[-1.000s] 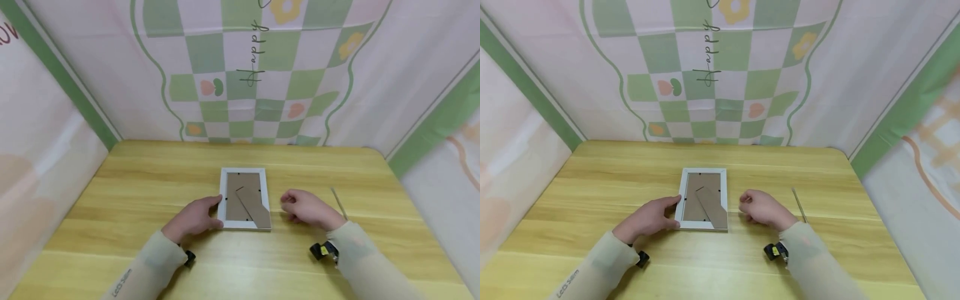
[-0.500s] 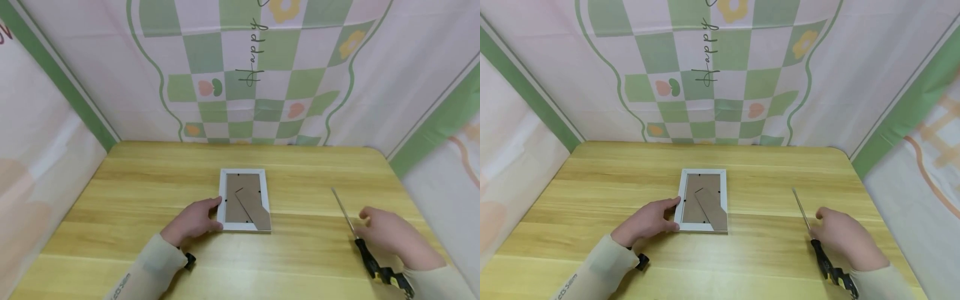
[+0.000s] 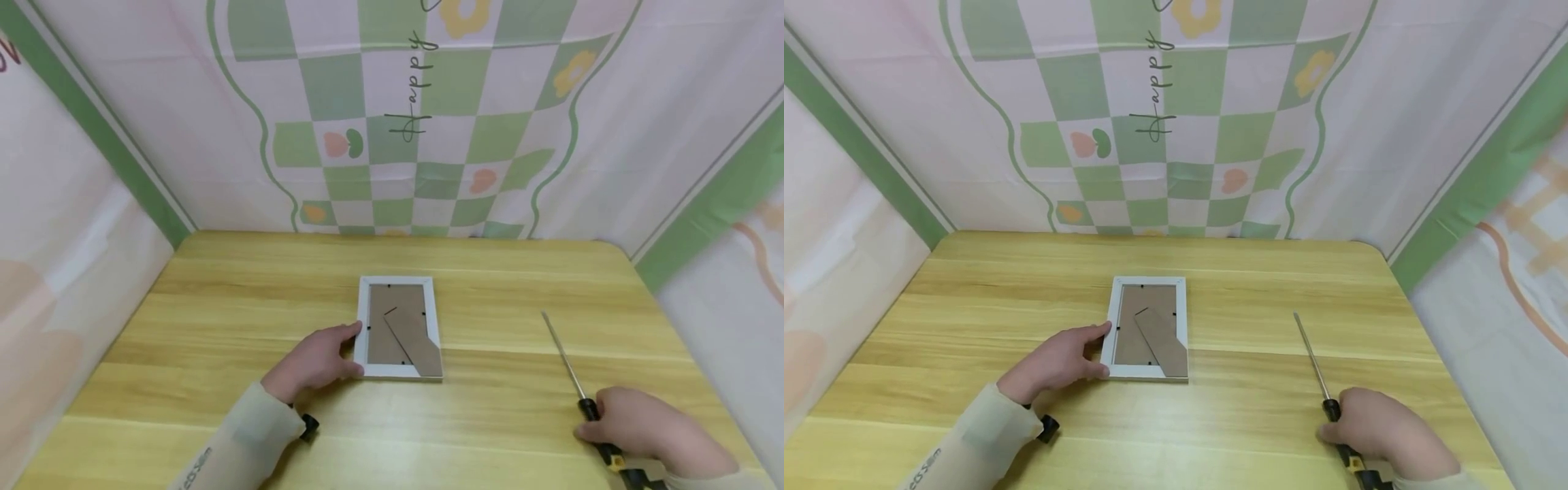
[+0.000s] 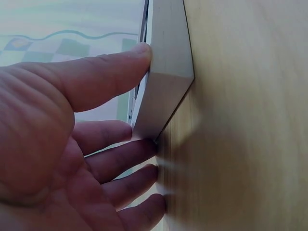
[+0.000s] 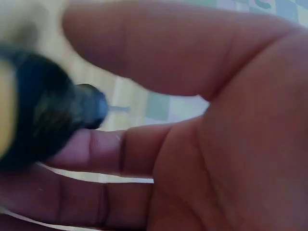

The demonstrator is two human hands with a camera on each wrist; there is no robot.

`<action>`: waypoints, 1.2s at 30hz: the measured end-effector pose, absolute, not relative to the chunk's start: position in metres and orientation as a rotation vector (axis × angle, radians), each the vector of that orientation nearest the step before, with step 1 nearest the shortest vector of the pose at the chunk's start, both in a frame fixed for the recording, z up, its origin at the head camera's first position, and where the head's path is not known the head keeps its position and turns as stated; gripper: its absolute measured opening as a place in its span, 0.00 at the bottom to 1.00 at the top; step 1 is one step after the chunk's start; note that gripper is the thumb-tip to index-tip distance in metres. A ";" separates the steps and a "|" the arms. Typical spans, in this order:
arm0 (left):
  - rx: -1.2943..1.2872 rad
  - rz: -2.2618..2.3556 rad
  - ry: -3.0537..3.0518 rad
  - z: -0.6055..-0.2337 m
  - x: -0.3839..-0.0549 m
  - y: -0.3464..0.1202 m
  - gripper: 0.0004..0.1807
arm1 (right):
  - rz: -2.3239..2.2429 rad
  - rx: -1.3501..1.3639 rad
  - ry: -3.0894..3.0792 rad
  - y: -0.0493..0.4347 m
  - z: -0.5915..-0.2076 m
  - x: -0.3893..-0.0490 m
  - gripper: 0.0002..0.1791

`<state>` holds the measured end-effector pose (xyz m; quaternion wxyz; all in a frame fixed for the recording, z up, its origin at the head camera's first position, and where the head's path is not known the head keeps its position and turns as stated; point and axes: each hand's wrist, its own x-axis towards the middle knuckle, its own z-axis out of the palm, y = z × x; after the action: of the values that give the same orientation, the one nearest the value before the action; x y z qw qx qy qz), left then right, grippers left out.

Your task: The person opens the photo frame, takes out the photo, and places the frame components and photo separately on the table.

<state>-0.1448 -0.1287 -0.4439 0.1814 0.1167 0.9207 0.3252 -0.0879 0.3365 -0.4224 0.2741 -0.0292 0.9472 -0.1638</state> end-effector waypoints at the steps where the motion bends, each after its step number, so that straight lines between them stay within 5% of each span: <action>1: 0.335 0.916 2.601 -0.444 -0.145 -0.129 0.44 | -0.452 -0.067 2.531 0.335 -0.424 -0.087 0.19; 18: 0.345 0.898 2.601 -0.445 -0.146 -0.129 0.44 | -0.689 -0.402 2.883 0.306 -0.416 -0.095 0.05; 25: 0.348 0.902 2.603 -0.443 -0.146 -0.129 0.44 | -0.792 -0.643 3.025 0.289 -0.414 -0.101 0.12; 36: 0.355 0.911 2.597 -0.440 -0.144 -0.128 0.43 | -0.887 -0.566 3.140 0.275 -0.407 -0.113 0.14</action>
<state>-0.1441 -0.1279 -0.4403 0.1821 0.1258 0.9202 0.3229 -0.1131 0.2748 -0.4066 -0.0851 -0.1702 0.9448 -0.2668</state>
